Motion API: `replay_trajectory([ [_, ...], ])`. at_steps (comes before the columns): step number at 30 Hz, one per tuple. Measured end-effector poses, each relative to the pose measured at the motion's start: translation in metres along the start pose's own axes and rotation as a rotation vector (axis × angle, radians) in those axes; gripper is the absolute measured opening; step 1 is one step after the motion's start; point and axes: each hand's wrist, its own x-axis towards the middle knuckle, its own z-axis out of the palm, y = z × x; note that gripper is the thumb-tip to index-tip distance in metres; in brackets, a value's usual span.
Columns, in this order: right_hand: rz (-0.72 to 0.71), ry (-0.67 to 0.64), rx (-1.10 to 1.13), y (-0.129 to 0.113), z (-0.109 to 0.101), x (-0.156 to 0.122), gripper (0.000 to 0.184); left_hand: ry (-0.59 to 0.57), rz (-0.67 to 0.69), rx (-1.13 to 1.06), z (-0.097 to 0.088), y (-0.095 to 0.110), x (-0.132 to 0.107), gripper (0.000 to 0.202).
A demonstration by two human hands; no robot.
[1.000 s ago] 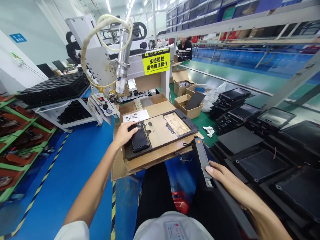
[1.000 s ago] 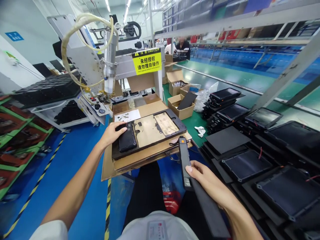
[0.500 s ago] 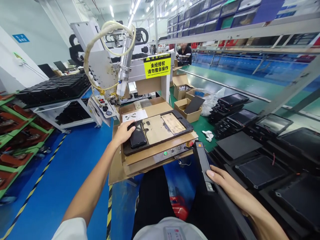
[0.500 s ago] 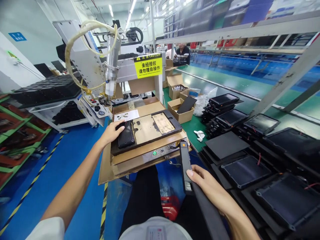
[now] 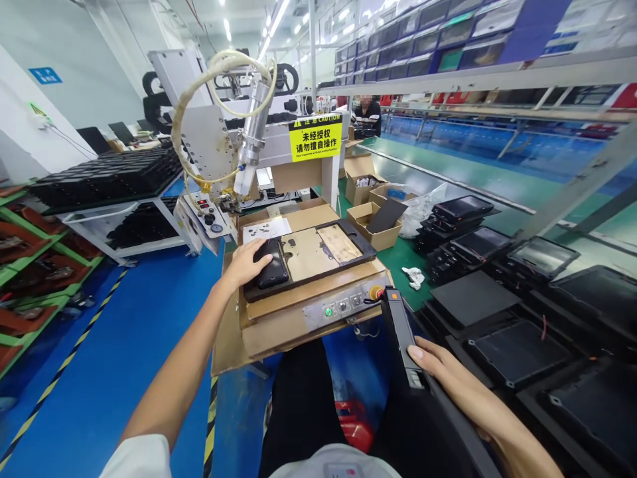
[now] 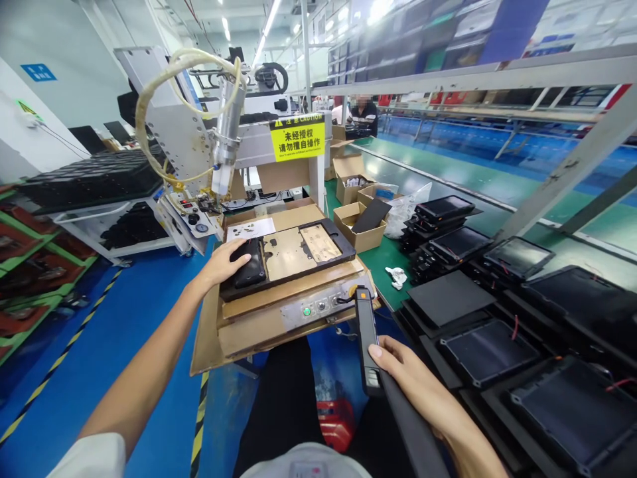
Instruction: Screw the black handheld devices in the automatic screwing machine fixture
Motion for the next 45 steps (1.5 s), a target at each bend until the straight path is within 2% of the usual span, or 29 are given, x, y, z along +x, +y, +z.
replay_trajectory([
  [8, 0.012, 0.027, 0.05, 0.002, -0.001, -0.001, 0.072, 0.019, -0.062, 0.075, 0.006, -0.003, -0.002, 0.063],
  [11, 0.019, 0.045, 0.017, 0.007, -0.004, 0.002, 0.076, 0.04, -0.065, 0.095, 0.008, 0.005, -0.012, 0.064],
  [19, 0.005, 0.01, -0.017, 0.012, -0.004, 0.009, 0.081, 0.074, 0.05, 0.205, 0.011, 0.035, -0.051, 0.059],
  [26, 0.014, 0.009, -0.053, 0.01, -0.005, 0.012, 0.079, 0.085, 0.062, 0.289, 0.015, 0.041, -0.059, 0.06],
  [34, -0.053, -0.163, 0.067, 0.021, -0.008, 0.012, 0.071, 0.135, 0.052, 0.317, 0.015, 0.047, -0.079, 0.057],
  [39, -0.085, -0.268, 0.161, 0.032, -0.007, 0.013, 0.065, 0.117, 0.07, 0.385, 0.014, 0.055, -0.085, 0.055],
  [45, -0.09, -0.217, 0.217, 0.048, -0.008, 0.005, 0.063, 0.113, 0.051, 0.379, 0.015, 0.06, -0.089, 0.058],
])
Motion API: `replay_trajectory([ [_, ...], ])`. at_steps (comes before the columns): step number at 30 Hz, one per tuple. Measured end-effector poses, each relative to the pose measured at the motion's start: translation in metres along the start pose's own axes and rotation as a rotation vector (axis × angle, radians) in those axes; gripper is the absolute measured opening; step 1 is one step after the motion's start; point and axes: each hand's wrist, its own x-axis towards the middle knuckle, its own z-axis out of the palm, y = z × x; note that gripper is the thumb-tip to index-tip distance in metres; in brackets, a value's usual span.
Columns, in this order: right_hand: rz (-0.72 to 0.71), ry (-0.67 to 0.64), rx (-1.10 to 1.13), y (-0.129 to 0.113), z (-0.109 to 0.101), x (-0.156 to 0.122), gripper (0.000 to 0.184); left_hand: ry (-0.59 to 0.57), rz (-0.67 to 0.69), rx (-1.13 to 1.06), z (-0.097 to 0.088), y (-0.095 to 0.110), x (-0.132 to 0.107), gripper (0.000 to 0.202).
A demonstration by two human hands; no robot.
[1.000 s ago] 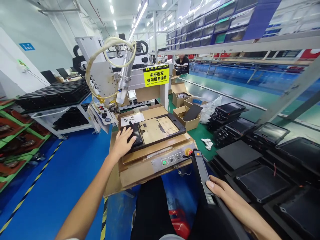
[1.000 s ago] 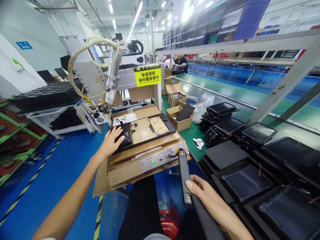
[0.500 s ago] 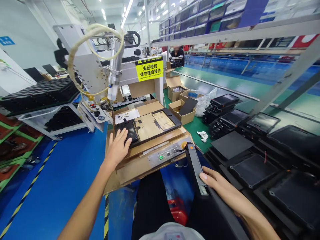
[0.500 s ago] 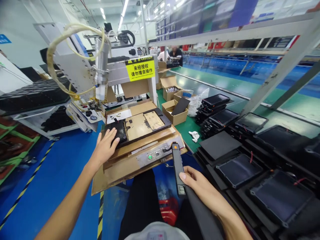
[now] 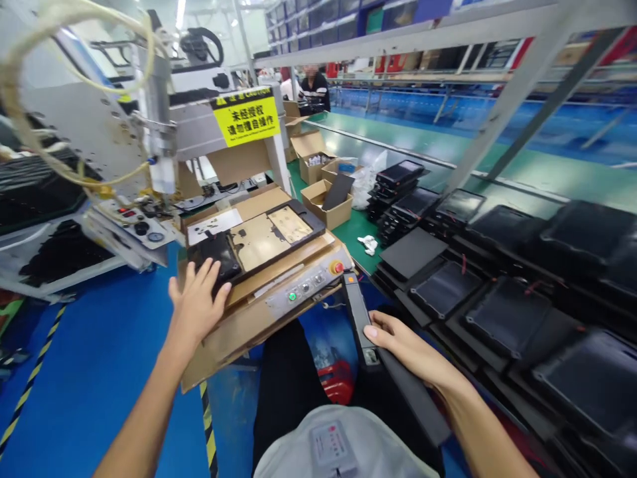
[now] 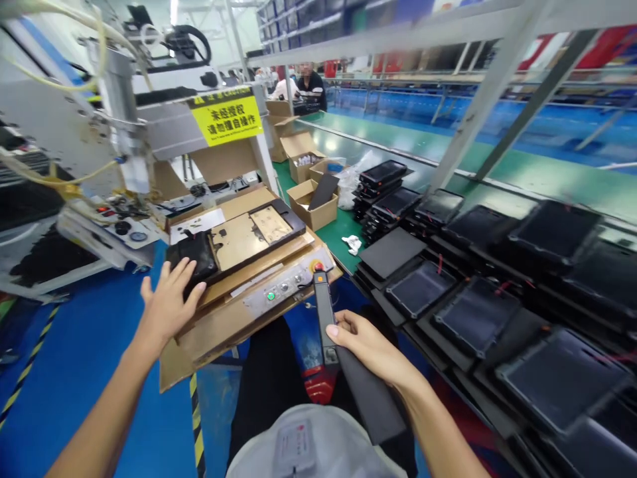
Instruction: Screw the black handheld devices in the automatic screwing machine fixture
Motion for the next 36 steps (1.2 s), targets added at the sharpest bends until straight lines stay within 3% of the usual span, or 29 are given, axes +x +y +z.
replay_trajectory([
  [4, 0.033, 0.051, 0.001, 0.015, -0.005, -0.009, 0.061, -0.021, -0.004, 0.002, -0.007, 0.005, -0.009, 0.061],
  [6, 0.053, 0.052, 0.007, 0.023, -0.008, -0.014, 0.061, -0.006, -0.003, 0.005, -0.016, 0.022, -0.021, 0.059],
  [8, 0.062, 0.042, 0.023, 0.032, -0.009, -0.017, 0.061, 0.007, 0.015, -0.042, -0.023, 0.053, -0.039, 0.053],
  [10, 0.055, 0.041, 0.039, 0.04, -0.01, -0.019, 0.062, -0.077, 0.077, -0.166, -0.021, 0.094, -0.057, 0.046],
  [13, 0.029, 0.039, 0.026, 0.052, -0.011, -0.021, 0.061, -0.373, 0.181, -0.286, 0.001, 0.155, -0.073, 0.035],
  [16, -0.019, 0.048, -0.082, 0.061, -0.013, -0.021, 0.055, -0.474, 0.234, -0.232, 0.03, 0.188, -0.073, 0.027],
  [20, -0.02, 0.131, -0.271, 0.061, -0.014, -0.026, 0.05, -0.431, 0.239, -0.103, 0.048, 0.194, -0.066, 0.029],
  [25, 0.021, 0.21, -0.419, 0.048, -0.008, -0.037, 0.055, -0.447, 0.281, 0.045, 0.048, 0.193, -0.057, 0.037],
  [27, 0.022, 0.244, -0.486, 0.044, -0.005, -0.04, 0.061, -0.461, 0.274, 0.01, 0.046, 0.195, -0.056, 0.038],
  [29, 0.022, 0.272, -0.553, 0.042, -0.001, -0.043, 0.067, -0.469, 0.236, -0.219, 0.042, 0.197, -0.058, 0.039],
  [31, 0.017, 0.285, -0.607, 0.04, 0.004, -0.045, 0.069, -0.54, 0.138, -0.647, 0.034, 0.201, -0.066, 0.043],
  [34, 0.016, 0.285, -0.673, 0.038, 0.013, -0.046, 0.07, -0.826, -0.069, -1.299, 0.024, 0.215, -0.084, 0.049],
  [36, 0.025, 0.286, -0.721, 0.036, 0.02, -0.045, 0.071, -0.926, -0.162, -1.497, 0.02, 0.226, -0.096, 0.049],
])
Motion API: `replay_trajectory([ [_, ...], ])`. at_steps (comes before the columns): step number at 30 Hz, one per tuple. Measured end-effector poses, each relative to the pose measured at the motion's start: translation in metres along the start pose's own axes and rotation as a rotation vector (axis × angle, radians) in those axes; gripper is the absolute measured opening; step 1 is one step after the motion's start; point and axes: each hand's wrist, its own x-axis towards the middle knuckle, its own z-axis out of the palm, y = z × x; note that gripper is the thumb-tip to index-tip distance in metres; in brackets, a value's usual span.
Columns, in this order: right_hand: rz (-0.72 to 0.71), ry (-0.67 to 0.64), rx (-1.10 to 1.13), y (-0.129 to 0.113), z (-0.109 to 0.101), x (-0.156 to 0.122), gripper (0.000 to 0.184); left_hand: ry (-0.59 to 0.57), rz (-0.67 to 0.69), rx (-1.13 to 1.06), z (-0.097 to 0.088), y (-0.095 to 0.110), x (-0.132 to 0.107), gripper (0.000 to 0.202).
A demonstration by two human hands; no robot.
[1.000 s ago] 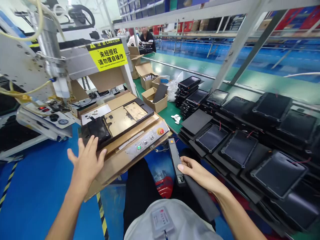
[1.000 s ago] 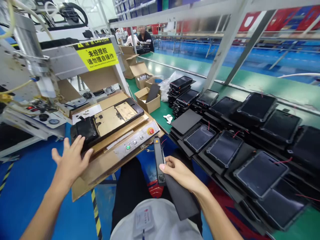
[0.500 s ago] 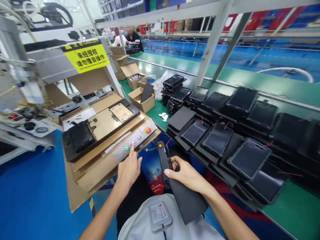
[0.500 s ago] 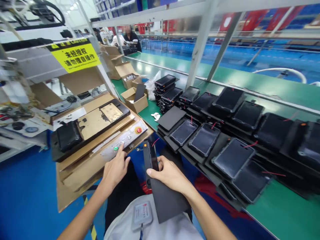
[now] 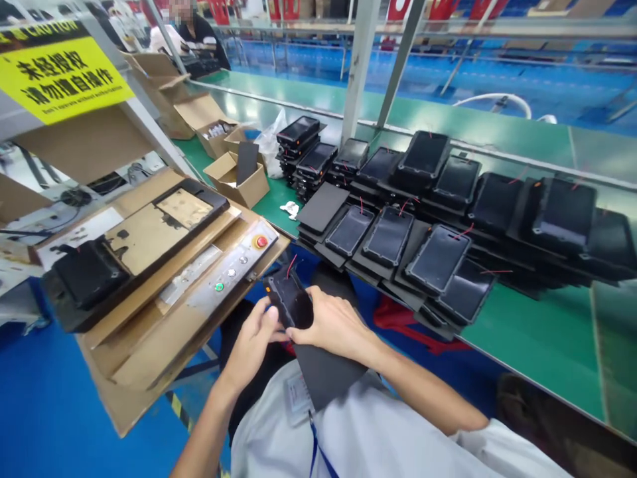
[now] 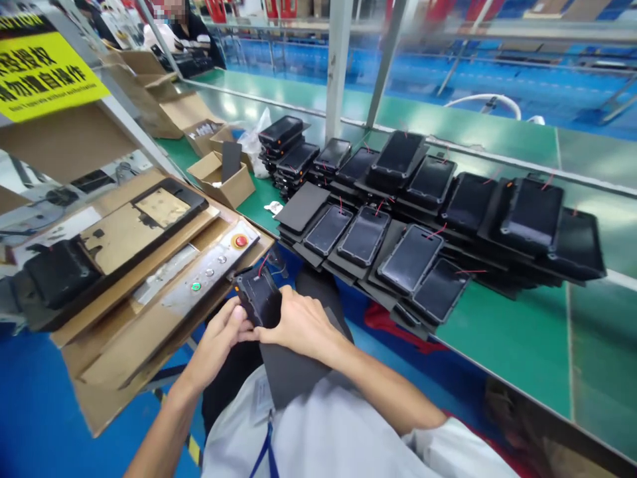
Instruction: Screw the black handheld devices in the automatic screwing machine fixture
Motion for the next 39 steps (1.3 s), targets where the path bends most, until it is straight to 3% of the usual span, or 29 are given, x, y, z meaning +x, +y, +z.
replay_trajectory([
  [3, -0.005, -0.005, -0.049, -0.006, 0.002, 0.0, 0.076, 0.074, 0.031, -0.065, 0.011, -0.007, -0.001, 0.049],
  [7, -0.017, -0.03, 0.054, 0.008, -0.013, -0.003, 0.095, 0.097, 0.05, -0.125, 0.007, -0.013, 0.003, 0.053],
  [10, 0.058, 0.093, 0.304, 0.04, -0.022, -0.009, 0.065, 0.096, 0.095, -0.21, 0.0, -0.011, 0.005, 0.051],
  [11, 0.114, 0.156, 0.397, 0.053, -0.019, -0.013, 0.064, 0.104, 0.113, -0.237, -0.001, -0.009, 0.005, 0.049],
  [14, 0.34, 0.364, 0.597, 0.084, 0.009, -0.024, 0.073, 0.128, 0.136, -0.301, -0.004, -0.003, 0.007, 0.042],
  [17, 0.426, 0.453, 0.597, 0.1, 0.049, -0.038, 0.066, 0.129, 0.127, -0.348, -0.006, 0.003, 0.008, 0.038],
  [19, 0.389, 0.394, 0.536, 0.105, 0.067, -0.049, 0.057, 0.127, 0.122, -0.36, -0.006, 0.007, 0.007, 0.036],
  [21, 0.304, 0.283, 0.529, 0.111, 0.07, -0.062, 0.04, 0.128, 0.119, -0.361, -0.006, 0.011, 0.005, 0.035],
  [24, 0.157, 0.094, 0.62, 0.122, 0.056, -0.073, 0.014, 0.121, 0.122, -0.368, -0.006, 0.017, 0.001, 0.035],
  [26, 0.145, 0.032, 0.681, 0.127, 0.043, -0.072, 0.006, 0.126, 0.131, -0.376, -0.006, 0.02, -0.001, 0.033],
  [30, 0.18, 0.041, 0.914, 0.114, 0.024, -0.043, 0.017, 0.121, 0.133, -0.391, -0.002, 0.025, -0.004, 0.033],
  [34, 0.124, 0.094, 1.26, 0.071, 0.023, 0.001, 0.039, 0.099, 0.104, -0.385, 0.008, 0.027, -0.008, 0.041],
  [36, 0.114, 0.117, 1.391, 0.048, 0.026, 0.019, 0.041, 0.083, 0.079, -0.361, 0.014, 0.025, -0.01, 0.044],
  [39, 0.107, 0.031, 1.572, 0.025, 0.029, 0.031, 0.04, 0.062, 0.052, -0.307, 0.018, 0.02, -0.012, 0.051],
])
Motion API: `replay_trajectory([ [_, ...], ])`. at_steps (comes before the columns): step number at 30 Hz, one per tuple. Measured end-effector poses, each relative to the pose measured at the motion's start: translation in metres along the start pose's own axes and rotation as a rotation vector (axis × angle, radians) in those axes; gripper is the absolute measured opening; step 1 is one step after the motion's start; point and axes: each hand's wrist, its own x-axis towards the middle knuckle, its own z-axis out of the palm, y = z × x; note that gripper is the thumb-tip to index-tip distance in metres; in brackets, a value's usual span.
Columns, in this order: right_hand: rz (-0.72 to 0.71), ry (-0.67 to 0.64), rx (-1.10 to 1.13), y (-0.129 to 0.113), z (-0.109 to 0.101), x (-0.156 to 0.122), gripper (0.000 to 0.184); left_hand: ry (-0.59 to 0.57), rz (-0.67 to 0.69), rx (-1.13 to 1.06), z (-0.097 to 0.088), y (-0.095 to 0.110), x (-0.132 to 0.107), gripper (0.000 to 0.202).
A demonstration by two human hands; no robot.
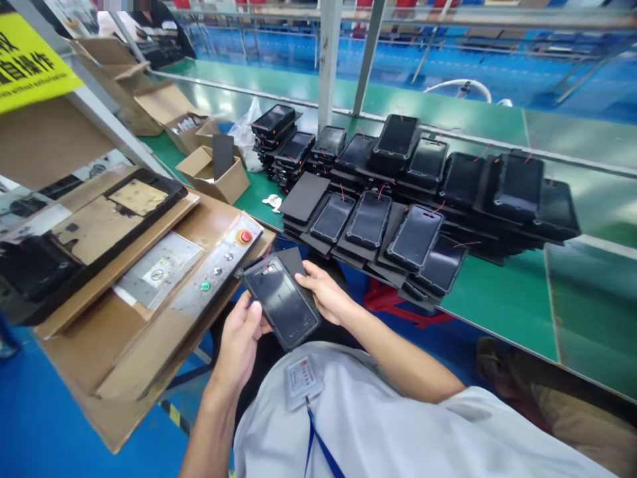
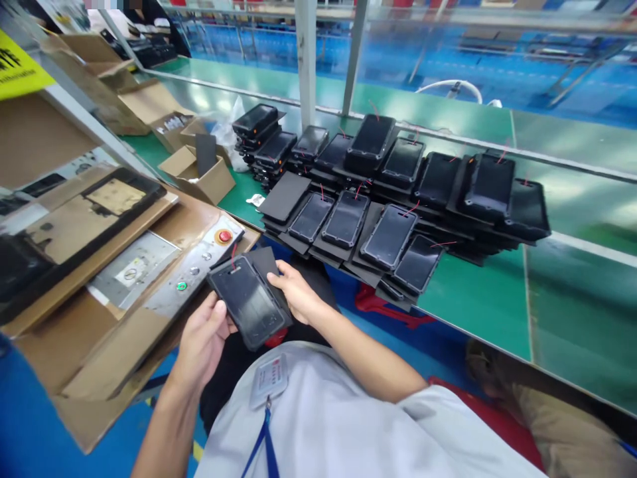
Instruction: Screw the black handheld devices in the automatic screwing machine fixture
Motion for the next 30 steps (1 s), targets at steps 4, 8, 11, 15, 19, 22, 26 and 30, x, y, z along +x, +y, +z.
replay_trajectory([
  [4, 0.068, -0.069, 0.096, 0.003, 0.005, -0.008, 0.039, -0.034, -0.009, 0.061, -0.002, -0.006, -0.001, 0.056],
  [8, 0.09, -0.074, 0.083, 0.007, 0.0, -0.018, 0.042, -0.047, -0.017, 0.159, 0.0, -0.008, 0.0, 0.06],
  [11, 0.072, -0.013, 0.089, 0.008, -0.002, -0.024, 0.044, 0.013, 0.028, 0.356, 0.002, -0.011, 0.002, 0.061],
  [15, 0.005, 0.033, 0.1, 0.004, -0.009, -0.039, 0.045, 0.023, 0.108, 0.612, 0.001, -0.017, 0.008, 0.059],
  [19, -0.044, 0.015, 0.173, -0.005, -0.028, -0.061, 0.05, -0.069, 0.086, 0.581, 0.017, -0.023, 0.017, 0.055],
  [22, -0.128, 0.027, 0.191, -0.016, -0.048, -0.082, 0.051, -0.153, 0.045, 0.386, 0.048, -0.022, 0.026, 0.054],
  [26, -0.152, 0.117, 0.191, -0.025, -0.069, -0.117, 0.053, -0.386, -0.183, 0.118, 0.094, -0.017, 0.036, 0.048],
  [30, -0.133, 0.213, 0.265, -0.019, -0.084, -0.144, 0.051, -0.519, -0.386, -0.037, 0.123, -0.02, 0.045, 0.041],
])
